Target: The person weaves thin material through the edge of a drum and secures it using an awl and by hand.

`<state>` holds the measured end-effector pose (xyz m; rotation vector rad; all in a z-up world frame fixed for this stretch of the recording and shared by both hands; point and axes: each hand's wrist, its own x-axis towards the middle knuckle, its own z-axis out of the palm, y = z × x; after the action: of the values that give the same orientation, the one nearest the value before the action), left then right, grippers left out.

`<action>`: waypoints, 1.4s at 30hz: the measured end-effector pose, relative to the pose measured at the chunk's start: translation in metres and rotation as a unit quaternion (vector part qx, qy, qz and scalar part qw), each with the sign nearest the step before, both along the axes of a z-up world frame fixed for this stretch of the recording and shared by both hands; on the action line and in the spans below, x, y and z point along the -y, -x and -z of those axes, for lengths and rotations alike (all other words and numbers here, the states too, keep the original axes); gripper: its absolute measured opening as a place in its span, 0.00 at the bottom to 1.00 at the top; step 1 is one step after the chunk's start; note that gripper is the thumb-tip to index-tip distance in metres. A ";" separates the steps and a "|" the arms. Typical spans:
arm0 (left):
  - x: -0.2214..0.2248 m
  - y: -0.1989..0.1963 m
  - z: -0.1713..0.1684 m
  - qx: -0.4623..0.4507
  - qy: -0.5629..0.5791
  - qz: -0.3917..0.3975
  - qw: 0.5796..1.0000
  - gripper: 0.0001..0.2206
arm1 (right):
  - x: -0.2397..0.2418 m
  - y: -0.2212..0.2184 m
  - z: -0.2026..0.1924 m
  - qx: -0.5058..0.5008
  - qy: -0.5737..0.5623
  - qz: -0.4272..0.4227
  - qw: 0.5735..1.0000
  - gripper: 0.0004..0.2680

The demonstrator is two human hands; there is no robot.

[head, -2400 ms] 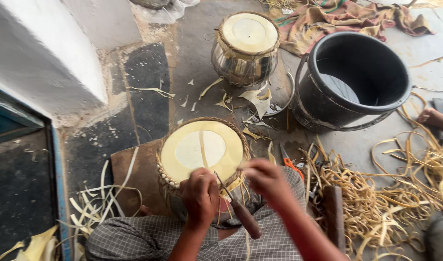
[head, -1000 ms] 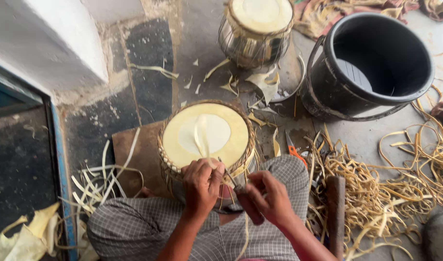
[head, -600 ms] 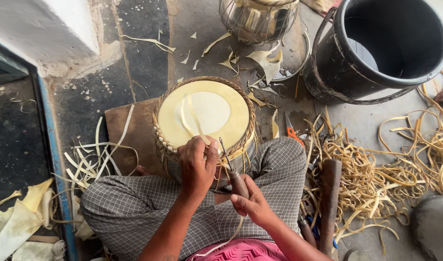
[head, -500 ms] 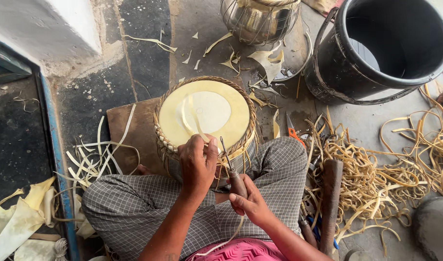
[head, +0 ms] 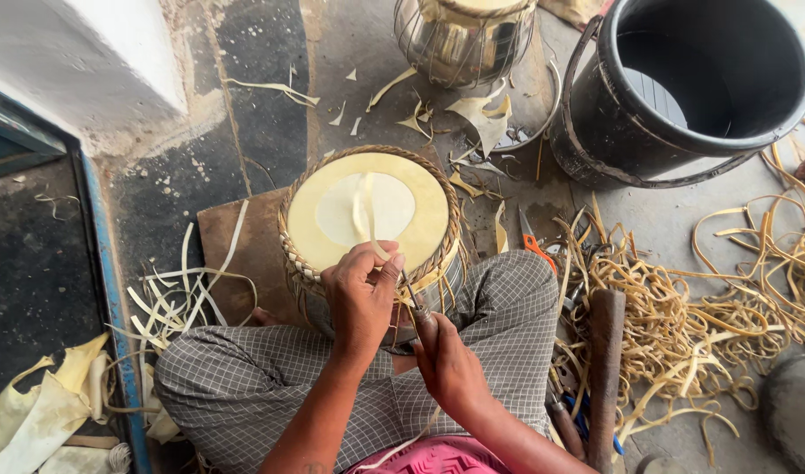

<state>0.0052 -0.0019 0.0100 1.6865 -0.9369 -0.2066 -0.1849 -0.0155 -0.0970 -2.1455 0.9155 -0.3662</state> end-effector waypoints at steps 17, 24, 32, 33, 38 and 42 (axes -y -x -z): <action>0.001 0.006 -0.004 0.072 -0.003 -0.039 0.997 0.06 | 0.103 -0.082 -0.098 0.129 0.116 -0.086 0.981 0.04; -0.001 0.008 0.006 0.118 -0.015 -0.042 0.992 0.07 | 0.102 -0.082 -0.091 0.106 0.110 -0.037 0.987 0.06; -0.012 0.001 0.030 0.224 0.002 -0.007 0.975 0.10 | 0.053 -0.032 -0.051 0.177 0.063 0.013 0.982 0.10; -0.016 0.003 0.035 0.238 -0.005 -0.014 0.971 0.10 | 0.045 -0.028 -0.041 0.190 -0.041 -0.022 0.981 0.10; -0.011 0.004 0.045 0.314 -0.025 -0.046 0.948 0.11 | 0.033 -0.013 -0.043 0.106 -0.265 -0.048 0.957 0.15; -0.014 0.000 0.045 0.275 -0.025 -0.020 0.961 0.07 | 0.026 0.006 -0.051 0.035 -0.111 -0.041 0.992 0.18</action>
<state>0.0054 0.0118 -0.0349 1.8448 -1.3083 0.2873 -0.1908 -0.0411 -0.0455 -1.9473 0.7881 -0.2818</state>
